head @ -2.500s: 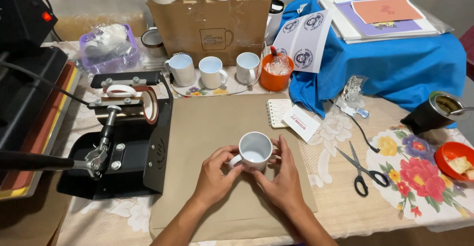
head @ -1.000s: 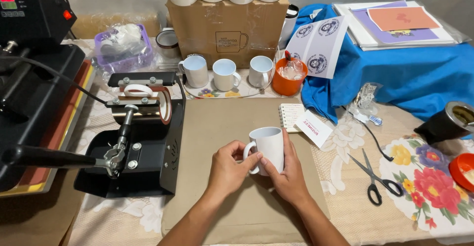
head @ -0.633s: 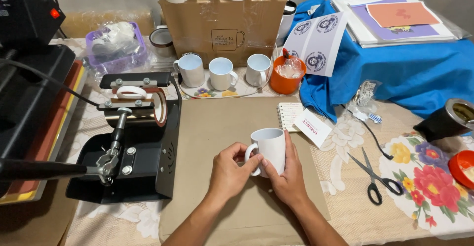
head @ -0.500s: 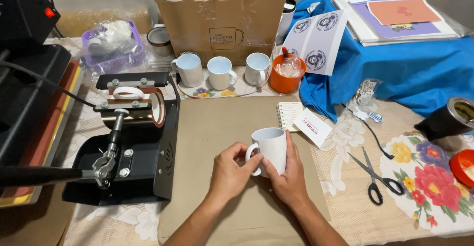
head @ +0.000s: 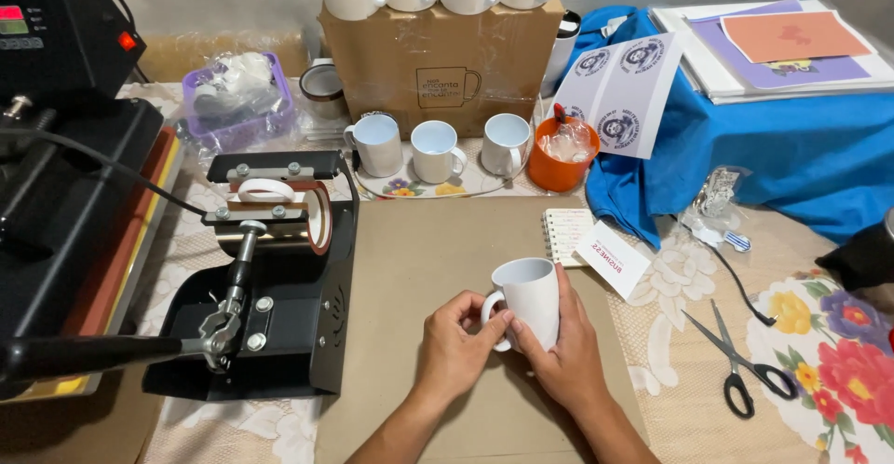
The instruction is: Adjusting heat press settings and preparing a ceramic mug by taping a printed design onto its surface.
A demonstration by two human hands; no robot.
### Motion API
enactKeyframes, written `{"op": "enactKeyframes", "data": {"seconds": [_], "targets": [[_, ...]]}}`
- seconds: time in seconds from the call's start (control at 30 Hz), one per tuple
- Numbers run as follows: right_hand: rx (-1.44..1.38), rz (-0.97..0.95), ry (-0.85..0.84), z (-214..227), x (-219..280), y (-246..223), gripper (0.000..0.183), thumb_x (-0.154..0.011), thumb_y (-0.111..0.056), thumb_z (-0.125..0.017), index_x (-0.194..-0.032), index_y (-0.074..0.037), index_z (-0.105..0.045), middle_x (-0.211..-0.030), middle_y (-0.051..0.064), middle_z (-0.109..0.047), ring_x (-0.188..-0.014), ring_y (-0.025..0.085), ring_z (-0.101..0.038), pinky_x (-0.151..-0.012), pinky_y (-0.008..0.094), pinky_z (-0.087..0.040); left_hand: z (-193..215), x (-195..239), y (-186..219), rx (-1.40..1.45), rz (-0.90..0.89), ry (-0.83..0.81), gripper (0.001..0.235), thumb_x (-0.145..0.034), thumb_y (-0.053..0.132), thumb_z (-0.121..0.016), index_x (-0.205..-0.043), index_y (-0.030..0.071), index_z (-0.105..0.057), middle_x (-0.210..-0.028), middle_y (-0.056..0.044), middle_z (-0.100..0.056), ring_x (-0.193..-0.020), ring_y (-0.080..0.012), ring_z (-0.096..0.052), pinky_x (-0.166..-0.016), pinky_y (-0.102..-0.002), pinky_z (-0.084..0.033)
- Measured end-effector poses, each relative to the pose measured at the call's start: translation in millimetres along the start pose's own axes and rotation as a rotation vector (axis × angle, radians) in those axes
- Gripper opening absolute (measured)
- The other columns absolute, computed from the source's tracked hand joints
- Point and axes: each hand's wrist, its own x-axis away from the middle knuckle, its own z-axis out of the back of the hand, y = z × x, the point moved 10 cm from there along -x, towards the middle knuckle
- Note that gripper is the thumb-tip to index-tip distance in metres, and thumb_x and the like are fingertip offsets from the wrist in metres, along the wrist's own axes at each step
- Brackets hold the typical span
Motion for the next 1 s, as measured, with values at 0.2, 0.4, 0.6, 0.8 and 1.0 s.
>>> {"op": "enactKeyframes", "data": {"seconds": [0.2,0.4,0.6,0.8,1.0], "targets": [[0.076,-0.098,-0.025,-3,0,5,0.118,-0.085,-0.057,-0.081,-0.181,-0.014,-0.028,-0.164,0.022,-0.061,-0.142,0.041,-0.065,-0.109,0.052,-0.054,4,6,1,-0.036,0.056,0.008,0.024,-0.093,0.038,-0.091,-0.086,0.022,-0.075,-0.078,0.012,-0.075,-0.073,-0.0047,-0.063,-0.071,-0.027,-0.051],[0.157,0.191,0.191,14,3,-20,0.108,-0.081,-0.05,-0.091,-0.173,-0.01,-0.051,-0.132,0.021,-0.049,-0.13,0.036,-0.054,-0.114,0.048,-0.049,7,14,6,-0.179,0.077,0.034,0.024,-0.09,0.051,-0.087,-0.096,0.029,-0.078,-0.093,0.017,-0.084,-0.053,-0.006,-0.061,-0.062,-0.032,-0.05],[0.123,0.164,0.199,13,4,-12,0.097,-0.079,-0.044,-0.096,-0.162,-0.008,-0.06,-0.126,0.014,-0.054,-0.121,0.028,-0.057,-0.096,0.04,-0.058,1,16,15,-0.12,-0.288,0.125,0.022,-0.093,0.036,-0.089,-0.094,0.018,-0.076,-0.127,0.006,-0.089,-0.067,-0.0175,-0.088,-0.054,-0.032,-0.061],[0.089,0.175,0.214,17,6,-10,0.1,-0.077,-0.043,-0.097,-0.163,-0.007,-0.06,-0.137,0.016,-0.057,-0.131,0.03,-0.061,-0.103,0.041,-0.06,-4,19,19,-0.105,-0.503,0.172,0.017,-0.094,0.027,-0.088,-0.094,0.014,-0.076,-0.125,-0.002,-0.089,-0.086,-0.0181,-0.084,-0.067,-0.029,-0.072],[0.095,0.195,0.223,18,6,-7,0.1,-0.076,-0.039,-0.099,-0.162,-0.007,-0.062,-0.14,0.018,-0.059,-0.132,0.032,-0.062,-0.103,0.043,-0.061,-6,20,21,-0.07,-0.562,0.159,0.014,-0.092,0.018,-0.088,-0.095,0.013,-0.075,-0.127,-0.002,-0.087,-0.097,-0.0187,-0.084,-0.07,-0.03,-0.071]]}}
